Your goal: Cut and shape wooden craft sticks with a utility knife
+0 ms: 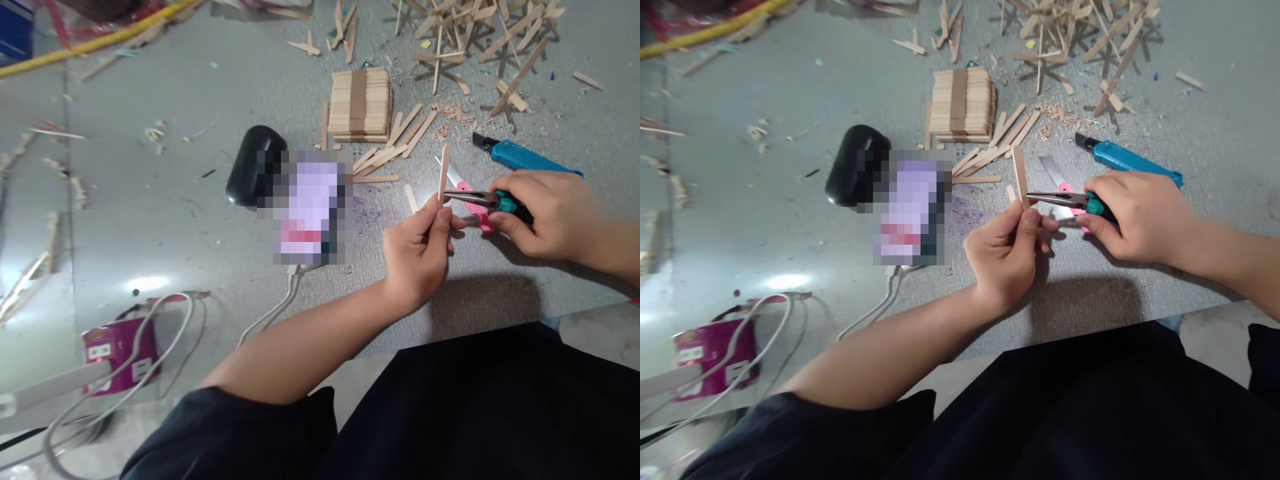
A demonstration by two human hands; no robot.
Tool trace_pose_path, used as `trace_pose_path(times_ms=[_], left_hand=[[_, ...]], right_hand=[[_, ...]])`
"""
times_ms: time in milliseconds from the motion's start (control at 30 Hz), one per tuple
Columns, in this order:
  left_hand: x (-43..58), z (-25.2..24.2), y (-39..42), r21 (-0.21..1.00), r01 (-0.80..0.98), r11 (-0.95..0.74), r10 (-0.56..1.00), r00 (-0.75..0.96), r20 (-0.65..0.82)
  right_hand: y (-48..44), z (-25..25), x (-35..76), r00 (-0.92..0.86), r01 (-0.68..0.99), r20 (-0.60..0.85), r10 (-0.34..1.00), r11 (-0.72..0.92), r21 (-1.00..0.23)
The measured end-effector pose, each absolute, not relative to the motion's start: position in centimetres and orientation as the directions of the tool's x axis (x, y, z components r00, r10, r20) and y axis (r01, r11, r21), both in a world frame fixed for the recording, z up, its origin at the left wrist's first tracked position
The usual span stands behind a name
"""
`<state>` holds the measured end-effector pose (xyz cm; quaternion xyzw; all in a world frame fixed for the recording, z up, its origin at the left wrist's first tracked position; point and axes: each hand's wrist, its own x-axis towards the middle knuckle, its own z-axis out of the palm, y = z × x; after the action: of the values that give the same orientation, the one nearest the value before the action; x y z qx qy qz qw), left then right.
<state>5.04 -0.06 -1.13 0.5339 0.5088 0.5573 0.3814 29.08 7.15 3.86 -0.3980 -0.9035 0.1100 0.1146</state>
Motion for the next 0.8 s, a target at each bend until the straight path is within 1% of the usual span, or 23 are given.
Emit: trace_pose_path(times_ms=[133,233,367,467,600,733,800], left_hand=[[5.0,-1.5,-0.1,0.969,0.117,-0.217,0.962,-0.143,0.233],[4.8,-1.7,-0.1,0.96,0.155,-0.235,0.956,-0.142,0.257],[4.5,-1.8,-0.1,0.919,0.242,-0.312,0.929,-0.123,0.349],[4.4,-1.8,0.0,0.895,0.267,-0.358,0.911,-0.11,0.397],[4.6,-1.6,0.1,0.918,0.222,-0.328,0.925,-0.124,0.361],[4.7,-1.4,0.1,0.945,0.204,-0.254,0.949,-0.134,0.284],[4.7,-1.3,0.1,0.947,0.205,-0.246,0.951,-0.137,0.276]], right_hand=[[6.6,4.5,28.8,-0.623,0.747,0.066,0.78,0.617,-0.246],[6.2,4.8,28.6,-0.626,0.749,0.082,0.775,0.627,-0.211],[5.8,5.0,28.6,-0.626,0.758,0.104,0.773,0.634,-0.155],[5.7,5.0,28.6,-0.629,0.757,0.142,0.764,0.644,-0.115],[5.8,5.0,28.7,-0.623,0.757,0.183,0.76,0.646,-0.103],[5.8,5.1,28.7,-0.608,0.76,0.166,0.777,0.629,-0.163],[5.7,5.0,28.7,-0.601,0.76,0.185,0.778,0.628,-0.17]])
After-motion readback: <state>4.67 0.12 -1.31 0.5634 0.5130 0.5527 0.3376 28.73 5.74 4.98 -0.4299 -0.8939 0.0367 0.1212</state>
